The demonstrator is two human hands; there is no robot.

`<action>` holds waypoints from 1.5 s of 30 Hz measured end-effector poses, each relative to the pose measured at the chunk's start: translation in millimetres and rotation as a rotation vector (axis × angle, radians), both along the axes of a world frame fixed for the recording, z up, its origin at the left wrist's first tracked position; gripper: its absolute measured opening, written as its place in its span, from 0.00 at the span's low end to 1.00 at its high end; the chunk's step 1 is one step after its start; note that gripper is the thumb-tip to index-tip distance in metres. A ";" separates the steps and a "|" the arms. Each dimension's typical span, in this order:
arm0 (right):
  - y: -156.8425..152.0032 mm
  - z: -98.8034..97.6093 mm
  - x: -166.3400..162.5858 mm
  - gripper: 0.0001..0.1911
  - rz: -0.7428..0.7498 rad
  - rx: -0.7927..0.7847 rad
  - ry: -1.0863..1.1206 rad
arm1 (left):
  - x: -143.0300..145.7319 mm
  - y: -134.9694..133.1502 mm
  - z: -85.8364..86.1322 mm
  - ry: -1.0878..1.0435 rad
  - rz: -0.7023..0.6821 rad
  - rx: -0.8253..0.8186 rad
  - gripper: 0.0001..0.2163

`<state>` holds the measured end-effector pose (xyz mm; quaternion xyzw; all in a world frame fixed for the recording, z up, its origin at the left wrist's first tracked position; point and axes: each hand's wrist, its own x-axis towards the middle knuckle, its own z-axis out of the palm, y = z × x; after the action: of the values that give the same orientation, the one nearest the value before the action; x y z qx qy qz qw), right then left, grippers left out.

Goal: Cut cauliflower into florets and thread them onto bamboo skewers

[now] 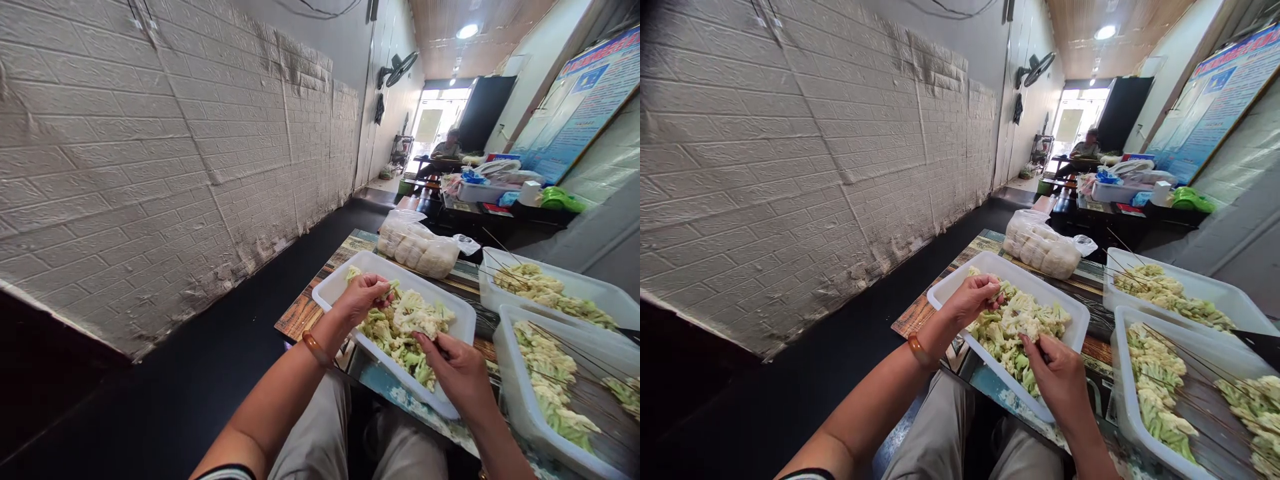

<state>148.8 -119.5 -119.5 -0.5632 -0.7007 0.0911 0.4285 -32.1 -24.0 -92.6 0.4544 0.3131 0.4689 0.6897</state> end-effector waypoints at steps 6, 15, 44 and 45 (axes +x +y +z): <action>-0.3 -0.4 0.9 0.26 -0.015 -0.007 -0.011 | 1.0 3.1 -2.5 0.022 -0.019 0.036 0.16; 1.0 1.6 -0.6 0.25 -0.033 -0.023 -0.012 | 5.5 0.9 -2.1 0.081 -0.049 0.050 0.15; 9.7 10.0 -8.9 0.22 0.129 -0.360 0.443 | -0.1 -1.0 6.0 -0.110 -0.194 -0.097 0.25; 10.4 9.8 -8.7 0.22 0.134 -0.362 0.443 | 0.0 -2.0 7.3 -0.107 -0.185 -0.097 0.25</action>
<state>140.1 -109.1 -109.7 -0.5493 -0.5981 0.3635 0.4566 -32.2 -25.9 -85.2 0.4216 0.2550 0.4110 0.7670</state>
